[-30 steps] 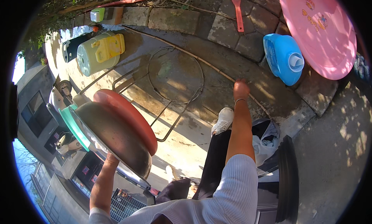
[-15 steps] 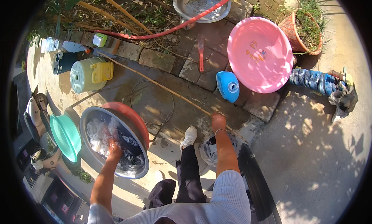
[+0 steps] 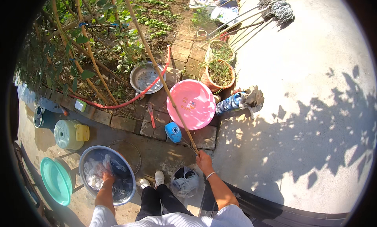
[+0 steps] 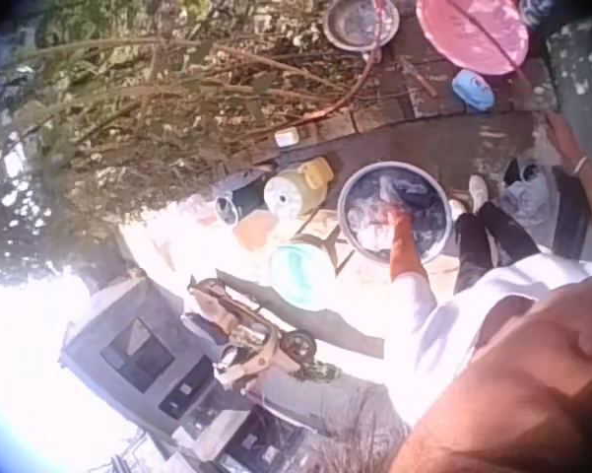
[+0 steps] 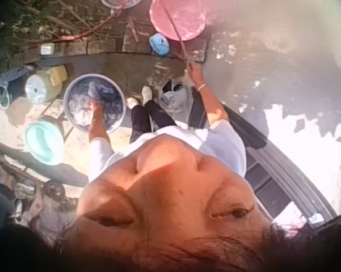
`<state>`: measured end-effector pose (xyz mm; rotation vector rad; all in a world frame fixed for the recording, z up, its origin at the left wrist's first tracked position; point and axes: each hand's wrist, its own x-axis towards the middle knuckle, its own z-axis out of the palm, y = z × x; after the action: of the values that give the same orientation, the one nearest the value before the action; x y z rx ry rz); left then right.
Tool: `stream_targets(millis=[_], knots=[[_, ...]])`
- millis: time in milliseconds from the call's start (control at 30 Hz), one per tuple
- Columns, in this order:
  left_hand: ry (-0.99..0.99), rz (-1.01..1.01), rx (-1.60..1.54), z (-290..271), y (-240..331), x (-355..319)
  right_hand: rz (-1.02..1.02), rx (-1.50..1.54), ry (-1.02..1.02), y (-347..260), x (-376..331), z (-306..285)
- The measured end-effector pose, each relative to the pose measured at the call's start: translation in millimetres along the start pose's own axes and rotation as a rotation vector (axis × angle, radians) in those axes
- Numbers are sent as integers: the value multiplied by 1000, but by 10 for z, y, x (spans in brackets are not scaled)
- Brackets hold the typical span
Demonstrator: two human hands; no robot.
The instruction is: The person hand-washes clothes outdoors using multiple basins. They pour liquid detergent into a metal basin, scrub a white cloth and a dark garment, then rinse the white cloth in a green basin and the dark garment in a pink basin. The person wrings out the white cloth and walks away with it.
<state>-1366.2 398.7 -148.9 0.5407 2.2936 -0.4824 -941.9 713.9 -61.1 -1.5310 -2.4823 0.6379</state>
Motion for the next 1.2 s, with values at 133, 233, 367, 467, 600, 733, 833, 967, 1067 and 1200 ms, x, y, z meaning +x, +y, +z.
stream_targets(millis=[133,233,367,467,600,733,833,967,1067,1200], knots=[[-121,107,-89,-473,-19,-303,72,96,202,-311,-121,-910],[-9,161,-173,-538,-66,-450,99,57,306,-250,-217,-1296],[299,101,-336,27,-451,-365,135,83,345,-54,-134,-1359],[255,-53,-405,-51,-359,-550,216,166,384,404,53,-1292],[178,-54,-302,114,-743,-894,361,144,310,543,515,-1514],[-22,-135,-512,-135,-512,-1150,380,85,371,871,837,-1757],[-19,52,151,-288,-598,-851,374,139,354,913,1221,-1763],[209,-199,-556,-579,-214,-817,326,140,353,972,1331,-1872],[426,-191,-701,-772,-45,-830,288,147,369,885,1347,-1853],[442,-218,-745,-878,-59,-833,344,213,273,694,1246,-1627]])
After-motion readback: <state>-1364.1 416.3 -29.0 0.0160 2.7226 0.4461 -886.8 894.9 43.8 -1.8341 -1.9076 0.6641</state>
